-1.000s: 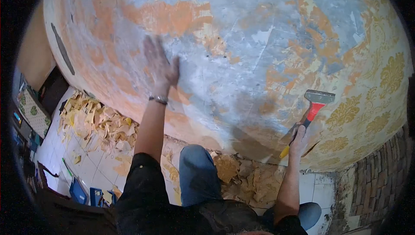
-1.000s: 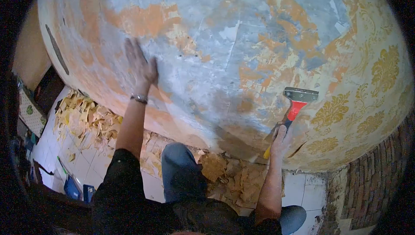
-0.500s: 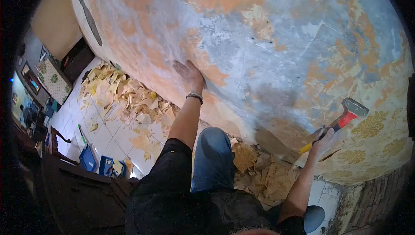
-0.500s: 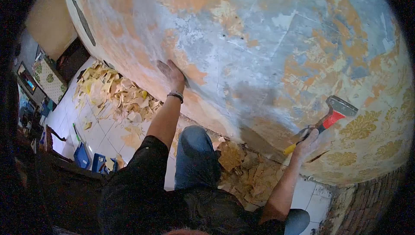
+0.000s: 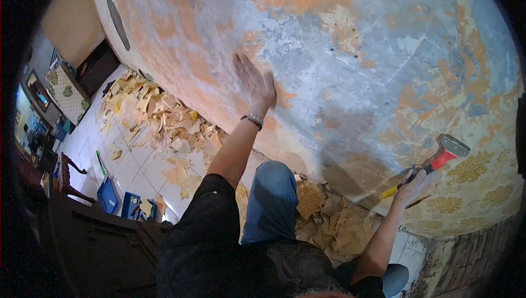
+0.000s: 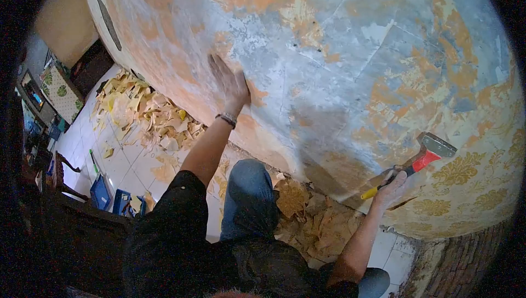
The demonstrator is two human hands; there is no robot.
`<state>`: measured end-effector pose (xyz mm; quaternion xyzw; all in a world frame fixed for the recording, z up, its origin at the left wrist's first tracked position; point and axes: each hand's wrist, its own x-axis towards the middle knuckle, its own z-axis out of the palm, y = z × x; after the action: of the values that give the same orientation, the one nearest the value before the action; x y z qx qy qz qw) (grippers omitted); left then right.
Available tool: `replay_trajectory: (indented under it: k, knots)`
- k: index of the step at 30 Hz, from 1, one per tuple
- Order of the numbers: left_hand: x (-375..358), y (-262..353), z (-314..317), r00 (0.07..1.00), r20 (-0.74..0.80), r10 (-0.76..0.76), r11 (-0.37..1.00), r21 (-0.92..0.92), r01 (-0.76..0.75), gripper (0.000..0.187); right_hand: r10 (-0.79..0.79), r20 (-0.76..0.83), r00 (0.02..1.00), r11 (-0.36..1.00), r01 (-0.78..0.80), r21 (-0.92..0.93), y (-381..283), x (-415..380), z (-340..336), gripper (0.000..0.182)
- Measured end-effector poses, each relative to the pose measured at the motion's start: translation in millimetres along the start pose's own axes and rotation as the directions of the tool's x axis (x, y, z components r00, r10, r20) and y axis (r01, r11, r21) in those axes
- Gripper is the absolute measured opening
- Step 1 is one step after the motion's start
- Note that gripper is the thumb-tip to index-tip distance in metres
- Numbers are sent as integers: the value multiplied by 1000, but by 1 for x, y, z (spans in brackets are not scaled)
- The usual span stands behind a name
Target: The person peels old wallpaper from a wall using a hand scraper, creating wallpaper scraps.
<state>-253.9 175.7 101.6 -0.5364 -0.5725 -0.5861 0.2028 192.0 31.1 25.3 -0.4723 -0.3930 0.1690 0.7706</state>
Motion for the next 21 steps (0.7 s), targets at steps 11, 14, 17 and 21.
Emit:
replay_trajectory:
  k: [11, 14, 17, 21]
  knots:
    - [-105, -40, 6, 679, 413, -606, 553, -394, 734, 81, 35, 27, 999, 999, -35, 23, 2, 1, -3, 41]
    - [-101, 27, 7, 616, 528, -584, 489, -377, 787, 84, 20, 8, 1000, 1000, -19, -19, 6, 0, -2, 45]
    - [-112, 72, 30, 826, 387, -409, 882, -64, 467, 100, -17, -17, 1000, 1000, 17, -16, 12, -1, -1, 44]
    - [-152, 155, 15, 873, 473, -119, 965, -153, 215, 102, -57, -20, 998, 998, 58, 28, 9, -2, 5, 46]
